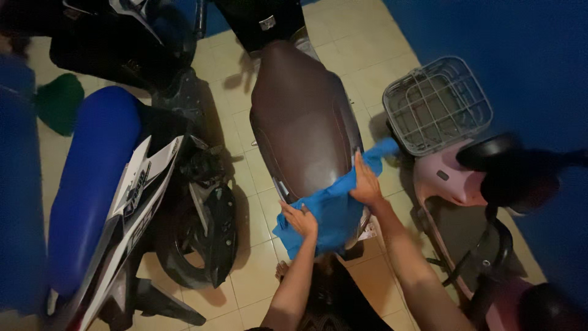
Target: The person wipes the seat, mirror, and front panel of a scooter using a blue cloth.
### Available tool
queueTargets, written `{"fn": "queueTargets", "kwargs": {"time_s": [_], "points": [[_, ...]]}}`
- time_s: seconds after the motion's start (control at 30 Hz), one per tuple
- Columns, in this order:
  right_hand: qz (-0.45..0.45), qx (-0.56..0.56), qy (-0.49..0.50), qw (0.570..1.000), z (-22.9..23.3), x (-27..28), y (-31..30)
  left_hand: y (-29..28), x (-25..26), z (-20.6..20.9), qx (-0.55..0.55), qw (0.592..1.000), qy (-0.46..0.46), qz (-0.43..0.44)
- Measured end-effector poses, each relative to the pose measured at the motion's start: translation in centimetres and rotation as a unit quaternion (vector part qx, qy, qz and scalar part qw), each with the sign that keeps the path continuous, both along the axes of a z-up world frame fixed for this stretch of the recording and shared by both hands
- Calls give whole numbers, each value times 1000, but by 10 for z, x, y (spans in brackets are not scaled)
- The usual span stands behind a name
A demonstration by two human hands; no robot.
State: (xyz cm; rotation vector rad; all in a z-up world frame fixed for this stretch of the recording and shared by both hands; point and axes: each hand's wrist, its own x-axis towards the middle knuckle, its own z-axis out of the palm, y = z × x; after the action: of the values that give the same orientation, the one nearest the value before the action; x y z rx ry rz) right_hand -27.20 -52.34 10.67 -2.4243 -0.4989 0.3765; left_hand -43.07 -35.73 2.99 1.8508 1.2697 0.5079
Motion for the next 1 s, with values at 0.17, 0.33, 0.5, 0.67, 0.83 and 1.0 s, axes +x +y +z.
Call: {"fn": "queueTargets", "kwargs": {"time_s": [0.17,0.33,0.5,0.67,0.83,1.0], "points": [[130,-58,-26,989,26,46,19,41,12,-10,3,999,-40,-25],[84,-178,51,979,-2,51,23,60,15,-17,-36,996,-63,-55],[1,-41,-72,997,-45,16,2,46,19,-23,-63,978,-32,195],[-99,-11,-95,990,-36,-59,0,30,15,-14,-106,988,5,108],[-87,16,-124,988,-9,-90,5,9,13,1,79,992,-38,88],[-10,-63,-168,984,-27,-41,5,20,17,-1,61,996,20,63]]}}
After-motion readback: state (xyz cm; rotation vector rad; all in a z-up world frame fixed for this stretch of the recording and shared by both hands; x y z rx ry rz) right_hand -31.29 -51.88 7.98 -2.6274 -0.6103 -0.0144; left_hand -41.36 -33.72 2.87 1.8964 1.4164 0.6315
